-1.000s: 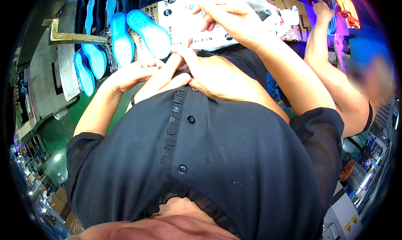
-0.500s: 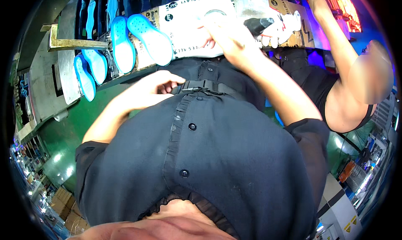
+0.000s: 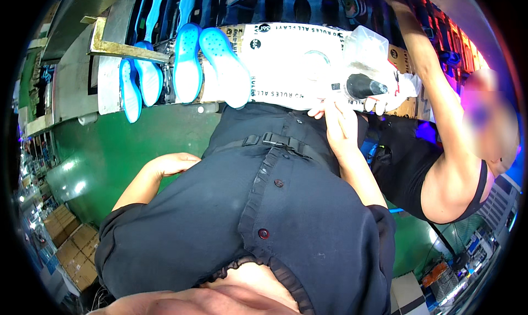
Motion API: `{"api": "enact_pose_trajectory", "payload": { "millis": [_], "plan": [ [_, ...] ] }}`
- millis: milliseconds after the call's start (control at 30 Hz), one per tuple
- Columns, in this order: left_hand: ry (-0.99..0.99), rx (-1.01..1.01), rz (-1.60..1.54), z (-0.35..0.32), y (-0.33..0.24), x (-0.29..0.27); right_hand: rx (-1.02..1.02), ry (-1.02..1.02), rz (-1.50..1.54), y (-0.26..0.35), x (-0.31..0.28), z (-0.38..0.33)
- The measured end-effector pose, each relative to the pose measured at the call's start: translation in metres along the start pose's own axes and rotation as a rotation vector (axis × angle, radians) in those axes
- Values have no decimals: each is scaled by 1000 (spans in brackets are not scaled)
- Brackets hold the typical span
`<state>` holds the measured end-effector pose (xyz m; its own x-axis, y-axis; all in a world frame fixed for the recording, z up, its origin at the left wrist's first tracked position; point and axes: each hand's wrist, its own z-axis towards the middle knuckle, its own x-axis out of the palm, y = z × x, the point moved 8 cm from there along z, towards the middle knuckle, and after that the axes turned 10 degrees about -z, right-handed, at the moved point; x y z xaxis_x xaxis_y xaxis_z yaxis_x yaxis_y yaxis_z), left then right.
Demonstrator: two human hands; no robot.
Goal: The person picks up shoe insoles, applies adhesive onto them using a brush, and sets them on the workbench.
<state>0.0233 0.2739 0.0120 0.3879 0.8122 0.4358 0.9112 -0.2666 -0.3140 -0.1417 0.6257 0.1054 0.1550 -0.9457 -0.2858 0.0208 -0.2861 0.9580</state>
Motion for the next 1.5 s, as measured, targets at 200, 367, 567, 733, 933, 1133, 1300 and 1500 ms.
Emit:
{"api": "enact_pose_trajectory", "payload": {
  "millis": [200,367,567,733,933,1133,1300,1500],
  "plan": [
    [-41,-233,-114,-6,64,0,6,96,52,1,12,9],
    [-29,-301,-356,-27,99,16,5,11,43,-7,1,5],
    [-31,-212,-373,-28,74,14,-24,122,-63,-5,15,10],
    [67,-54,-373,-13,39,6,-35,64,-43,3,8,9],
    [-456,135,144,-48,-50,-1,-74,28,-13,9,-6,-5],
    [-387,204,307,-58,-97,15,-77,5,-26,16,-6,-8],
    [11,0,235,-36,-22,40,-35,43,-10,11,-2,-4],
    [-284,221,288,-43,-65,42,-17,37,11,11,1,-4]
  ]
}}
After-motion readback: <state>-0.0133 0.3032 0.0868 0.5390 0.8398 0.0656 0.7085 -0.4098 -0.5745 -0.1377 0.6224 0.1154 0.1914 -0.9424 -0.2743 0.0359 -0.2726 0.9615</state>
